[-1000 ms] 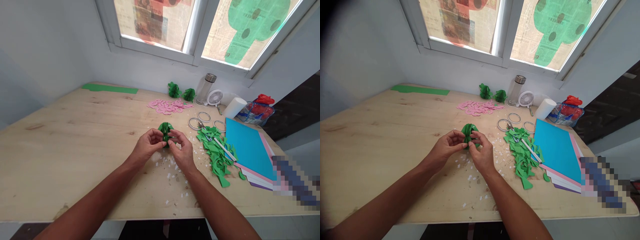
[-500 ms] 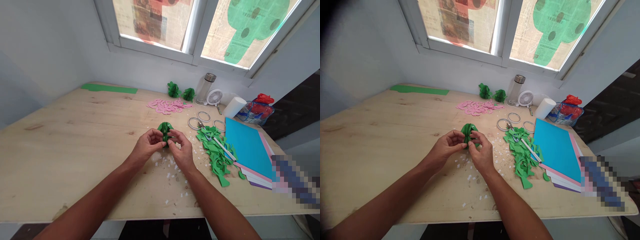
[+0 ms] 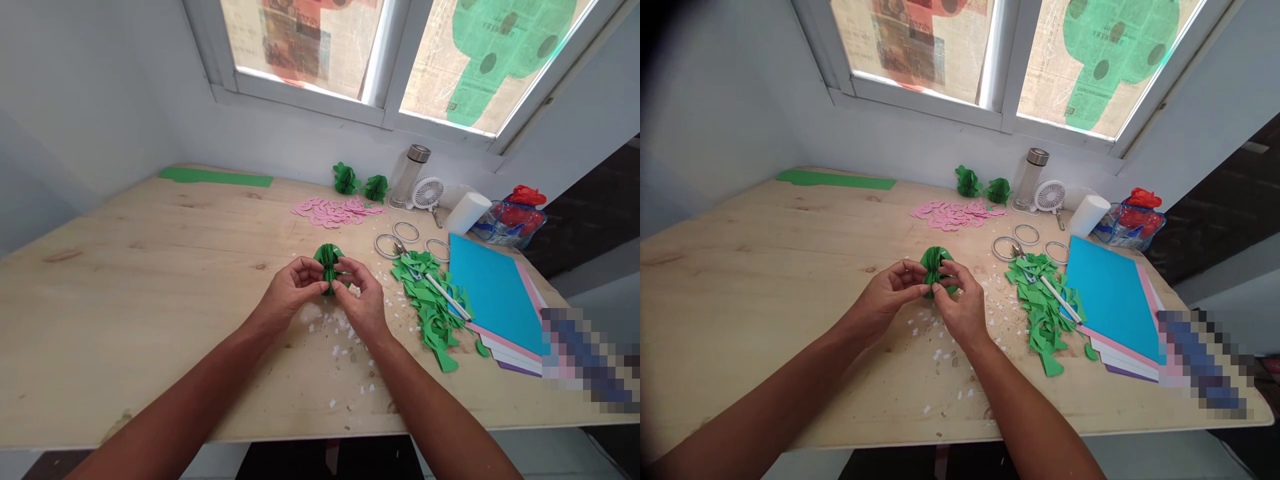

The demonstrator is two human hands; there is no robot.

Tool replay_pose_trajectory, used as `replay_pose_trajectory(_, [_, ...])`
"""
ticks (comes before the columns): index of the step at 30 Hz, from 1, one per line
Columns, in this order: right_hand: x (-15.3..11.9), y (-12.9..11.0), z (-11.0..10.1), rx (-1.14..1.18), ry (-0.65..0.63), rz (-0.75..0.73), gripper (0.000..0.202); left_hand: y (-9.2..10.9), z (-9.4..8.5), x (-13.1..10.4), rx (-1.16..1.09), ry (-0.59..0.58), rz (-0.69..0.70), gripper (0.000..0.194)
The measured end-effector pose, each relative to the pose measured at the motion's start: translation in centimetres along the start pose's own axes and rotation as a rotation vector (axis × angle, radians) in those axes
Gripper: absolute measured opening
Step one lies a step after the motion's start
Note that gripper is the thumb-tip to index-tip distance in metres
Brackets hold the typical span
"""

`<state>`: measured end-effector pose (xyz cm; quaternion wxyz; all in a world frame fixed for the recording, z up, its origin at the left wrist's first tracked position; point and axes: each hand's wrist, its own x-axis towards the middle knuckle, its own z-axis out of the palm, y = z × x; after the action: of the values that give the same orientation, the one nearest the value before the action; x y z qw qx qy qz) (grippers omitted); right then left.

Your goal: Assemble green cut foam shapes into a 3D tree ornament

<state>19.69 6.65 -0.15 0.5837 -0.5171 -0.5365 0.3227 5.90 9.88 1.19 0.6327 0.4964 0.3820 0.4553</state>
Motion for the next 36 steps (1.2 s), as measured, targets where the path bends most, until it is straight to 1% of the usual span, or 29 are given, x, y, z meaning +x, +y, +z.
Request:
replay_pose_trajectory(7, [0.0, 0.1, 0.0, -0.007, 0.002, -0.014, 0.039, -0.1, -0.1, 0.2, 0.000, 0.028, 0.009, 0.029])
replay_pose_trajectory(12, [0.1, 0.5, 0.0, 0.013, 0.017, 0.007, 0.038, 0.2, 0.0, -0.1, 0.015, 0.019, 0.030, 0.029])
replay_pose_trajectory(15, [0.1, 0.6, 0.0, 0.010, 0.034, 0.012, 0.038, 0.4, 0.2, -0.3, 0.088, 0.027, 0.084, 0.026])
replay_pose_trajectory(19, [0.1, 0.6, 0.0, 0.005, 0.049, 0.006, 0.038, 0.3, 0.2, -0.4, 0.276, 0.042, 0.192, 0.014])
replay_pose_trajectory(22, [0.1, 0.5, 0.0, 0.017, 0.046, 0.006, 0.038, 0.1, 0.2, -0.4, 0.388, 0.011, 0.209, 0.013])
replay_pose_trajectory(25, [0.0, 0.5, 0.1, 0.025, 0.048, 0.009, 0.037, -0.1, 0.2, -0.4, 0.428, 0.015, 0.216, 0.012])
replay_pose_trajectory(30, [-0.1, 0.4, 0.2, 0.010, 0.018, 0.004, 0.036, -0.5, 0.1, -0.3, 0.391, 0.077, 0.237, 0.008])
replay_pose_trajectory(36, [-0.1, 0.4, 0.3, 0.018, 0.002, 0.001, 0.037, -0.6, 0.0, 0.0, 0.234, 0.135, 0.202, 0.014])
